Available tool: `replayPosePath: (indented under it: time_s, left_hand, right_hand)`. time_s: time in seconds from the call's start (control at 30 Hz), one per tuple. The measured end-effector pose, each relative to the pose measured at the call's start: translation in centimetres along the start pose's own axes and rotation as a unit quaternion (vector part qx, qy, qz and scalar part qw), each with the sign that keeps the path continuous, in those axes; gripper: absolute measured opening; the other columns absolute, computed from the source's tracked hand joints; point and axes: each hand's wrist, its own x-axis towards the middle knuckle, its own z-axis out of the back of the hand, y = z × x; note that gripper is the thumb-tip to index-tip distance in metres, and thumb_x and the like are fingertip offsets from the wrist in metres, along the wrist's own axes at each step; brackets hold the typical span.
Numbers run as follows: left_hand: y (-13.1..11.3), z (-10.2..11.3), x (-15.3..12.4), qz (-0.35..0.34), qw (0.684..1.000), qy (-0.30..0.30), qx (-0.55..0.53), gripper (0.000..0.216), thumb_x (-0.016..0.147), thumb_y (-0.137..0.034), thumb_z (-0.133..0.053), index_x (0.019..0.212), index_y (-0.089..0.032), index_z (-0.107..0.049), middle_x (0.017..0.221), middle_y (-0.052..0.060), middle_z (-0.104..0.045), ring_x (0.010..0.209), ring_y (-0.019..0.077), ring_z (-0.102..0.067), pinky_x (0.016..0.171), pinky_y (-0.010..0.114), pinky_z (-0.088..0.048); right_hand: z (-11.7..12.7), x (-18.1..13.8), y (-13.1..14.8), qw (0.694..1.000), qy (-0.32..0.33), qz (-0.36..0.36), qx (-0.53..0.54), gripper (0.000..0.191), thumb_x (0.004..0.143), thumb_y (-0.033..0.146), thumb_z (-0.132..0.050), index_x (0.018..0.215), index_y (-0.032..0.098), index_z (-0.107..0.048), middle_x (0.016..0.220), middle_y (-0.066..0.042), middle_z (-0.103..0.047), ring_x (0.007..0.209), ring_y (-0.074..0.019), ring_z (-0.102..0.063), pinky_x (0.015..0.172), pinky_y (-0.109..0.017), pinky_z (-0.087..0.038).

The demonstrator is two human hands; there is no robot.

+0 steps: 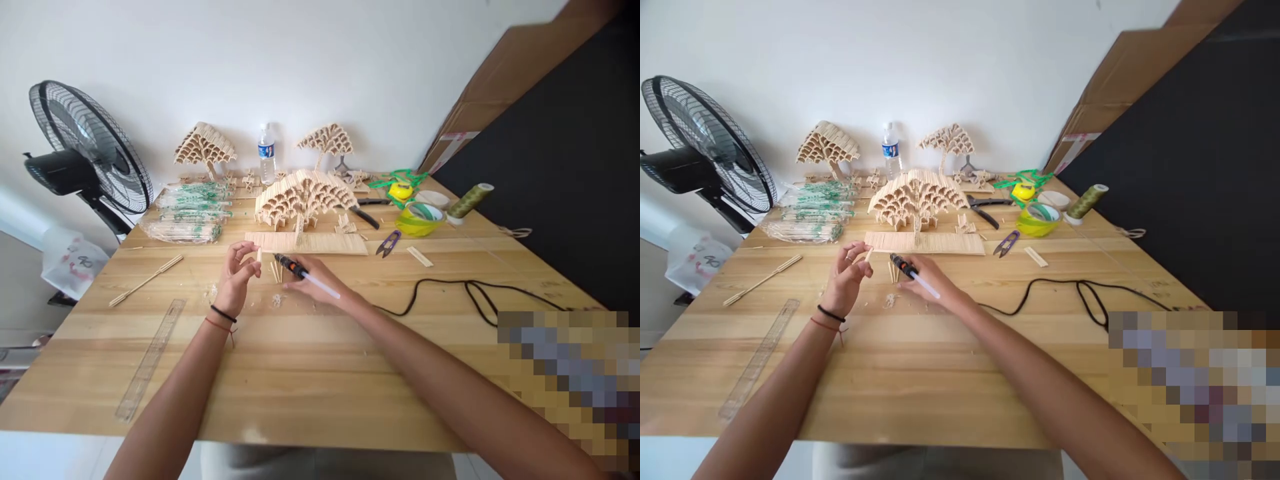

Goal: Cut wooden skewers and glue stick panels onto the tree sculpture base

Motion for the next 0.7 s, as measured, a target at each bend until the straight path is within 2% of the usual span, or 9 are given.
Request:
replayPosePath:
  time_s: [0.3,0.4,0.5,0.6,0.7]
  left_hand:
    - [-0.3,-0.3,-0.4,-0.013,0.999,0.038,0.006,0.043,0.074,-0.028,-0.077,0.112,-0.023,-0.058,0.118,0.004,-0.059,0.066,0.0075,-0.051,0.068,0.028,-0.045]
    - [-0.2,-0.3,-0.5,-0.025,0.998,0.058,0.014,0.041,0.076,-0.026,-0.077,0.113,-0.023,-0.059,0.12,0.004,-0.059,0.066,0.0075,-0.05,0.069,0.028,-0.045]
    - [-0.3,-0.4,-0.7,-0.033,0.997,0.072,0.022,0.038,0.078,-0.028,-0.077,0.112,-0.022,-0.06,0.12,0.004,-0.058,0.067,0.0076,-0.049,0.068,0.028,-0.044]
    - [-0.2,-0.8,-1.2,-0.028,0.995,0.089,0.04,0.037,0.079,-0.03,-0.078,0.111,-0.023,-0.06,0.121,0.005,-0.056,0.068,0.0084,-0.048,0.066,0.027,-0.045]
    - [0.2,-1.5,-1.8,-0.015,0.991,0.12,0.064,0.038,0.082,-0.029,-0.079,0.114,-0.024,-0.059,0.123,0.005,-0.056,0.074,0.0106,-0.051,0.067,0.027,-0.046]
  right_hand:
    - [-1.2,1.4,-0.6,0.999,0.003,-0.016,-0.039,0.027,0.071,0.018,-0.081,0.089,0.019,-0.06,0.09,-0.002,-0.065,0.083,-0.02,-0.058,0.076,-0.028,-0.039]
    - [-0.9,1.4,-0.3,0.999,-0.015,-0.014,-0.042,0.03,0.07,0.022,-0.084,0.086,0.018,-0.059,0.085,-0.001,-0.063,0.079,-0.0193,-0.057,0.072,-0.028,-0.039]
    - [0.1,0.1,0.2,0.999,-0.042,-0.008,-0.029,0.032,0.071,0.028,-0.085,0.088,0.018,-0.059,0.084,-0.001,-0.063,0.077,-0.0194,-0.058,0.071,-0.03,-0.043]
    - [1.6,-2.5,0.7,0.998,-0.062,-0.008,0.02,0.034,0.077,0.035,-0.082,0.099,0.019,-0.063,0.091,-0.001,-0.066,0.077,-0.0185,-0.063,0.072,-0.031,-0.05]
    - [3.1,-5.1,1.3,0.979,-0.083,-0.038,0.182,0.045,0.074,0.039,-0.085,0.11,0.02,-0.065,0.105,-0.006,-0.071,0.088,-0.0213,-0.07,0.082,-0.036,-0.058]
